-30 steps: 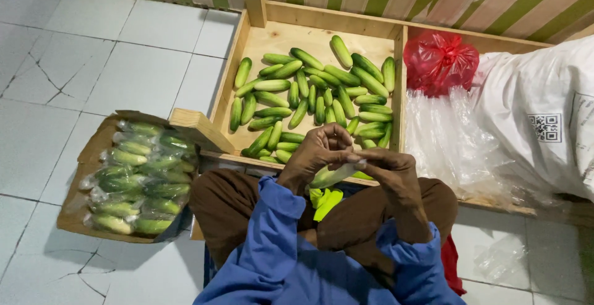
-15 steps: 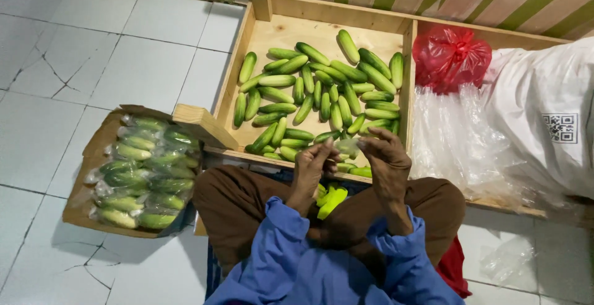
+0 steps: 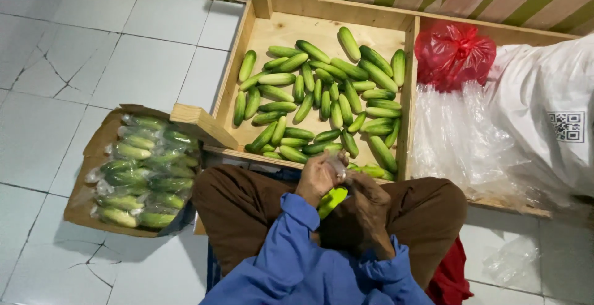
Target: The person wipes cucumbers with a cloth, places them into plastic bags, and puts the bagged cucumbers into a cardboard box.
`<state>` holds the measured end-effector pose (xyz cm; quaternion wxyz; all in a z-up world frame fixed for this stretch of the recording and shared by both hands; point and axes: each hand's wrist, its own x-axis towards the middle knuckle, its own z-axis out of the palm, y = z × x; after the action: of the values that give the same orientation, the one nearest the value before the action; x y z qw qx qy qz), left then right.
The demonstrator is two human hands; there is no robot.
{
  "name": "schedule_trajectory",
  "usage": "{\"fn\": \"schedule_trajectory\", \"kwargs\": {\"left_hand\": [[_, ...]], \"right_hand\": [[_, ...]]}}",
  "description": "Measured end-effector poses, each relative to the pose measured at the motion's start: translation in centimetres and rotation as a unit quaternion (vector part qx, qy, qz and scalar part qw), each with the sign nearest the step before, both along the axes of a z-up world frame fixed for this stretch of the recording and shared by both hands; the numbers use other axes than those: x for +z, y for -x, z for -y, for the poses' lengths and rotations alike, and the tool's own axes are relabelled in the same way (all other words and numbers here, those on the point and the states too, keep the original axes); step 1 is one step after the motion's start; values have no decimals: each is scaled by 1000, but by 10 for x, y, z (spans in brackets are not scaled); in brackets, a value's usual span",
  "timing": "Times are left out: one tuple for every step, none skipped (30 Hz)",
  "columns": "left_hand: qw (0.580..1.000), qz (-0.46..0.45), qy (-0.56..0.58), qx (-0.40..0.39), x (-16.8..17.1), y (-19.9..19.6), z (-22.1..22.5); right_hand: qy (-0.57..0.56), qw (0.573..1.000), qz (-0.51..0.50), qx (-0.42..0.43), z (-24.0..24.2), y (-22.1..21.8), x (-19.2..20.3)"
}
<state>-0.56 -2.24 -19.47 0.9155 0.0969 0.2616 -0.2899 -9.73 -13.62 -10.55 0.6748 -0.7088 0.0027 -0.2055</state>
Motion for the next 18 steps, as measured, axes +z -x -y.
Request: {"fn": "schedule_trajectory", "kwargs": {"left_hand": [[999,30,-20,-35,-12,-5,-6],[995,59,-39,-70,-24,-10,-12],[995,60,-41,-70,-30,-14,-13],[978,75,-161,-109,-36,-18,-15],[946,88,-277,-146,-42,-19,-17],[945,88,-278,-145,-21,-19,-24],[900,190,-364,-145,0,-20,-29],[837,290,-442,-142,21,-21,-35],[836,291,-442,-143,24,-27,-35],[660,335,-620,-260,26,-33,-36],[432,353,-749,-356,28,-37,-37],[431,354,-750,-357,43,-31,-34],[388,370,-789,-299,57,-23,-31],[342,385,-823,-240,71,-15,-28],[341,384,-824,-240,74,-12,-23],[200,412,-848,-268,77,-8,-18],[55,431,-852,-291,79,-2,-13],[54,432,-851,-293,72,-5,-12]], "right_hand": [[-5,1000,-16,-3,-2,4,-1],[-9,999,-32,-7,-4,8,-1],[-11,999,-31,-7,-4,10,-1],[-26,998,-53,-6,-5,13,0],[-39,996,-77,-4,-6,17,1],[-40,996,-77,-3,-6,16,-9],[-39,996,-85,-14,-6,14,-19],[-38,995,-92,-25,-6,13,-29],[-39,995,-92,-26,-7,11,-30],[-29,994,-99,-26,-7,10,-31],[-19,994,-107,-25,-8,9,-33],[-20,994,-107,-26,-9,6,-36],[-3,994,-108,-19,-10,4,-38],[14,994,-110,-12,-10,1,-41],[13,994,-110,-12,-10,-5,-43],[56,994,-96,-14,-9,-11,-45],[99,991,-85,-17,-8,-14,-47],[98,991,-87,-18,-3,-19,-54]]}}
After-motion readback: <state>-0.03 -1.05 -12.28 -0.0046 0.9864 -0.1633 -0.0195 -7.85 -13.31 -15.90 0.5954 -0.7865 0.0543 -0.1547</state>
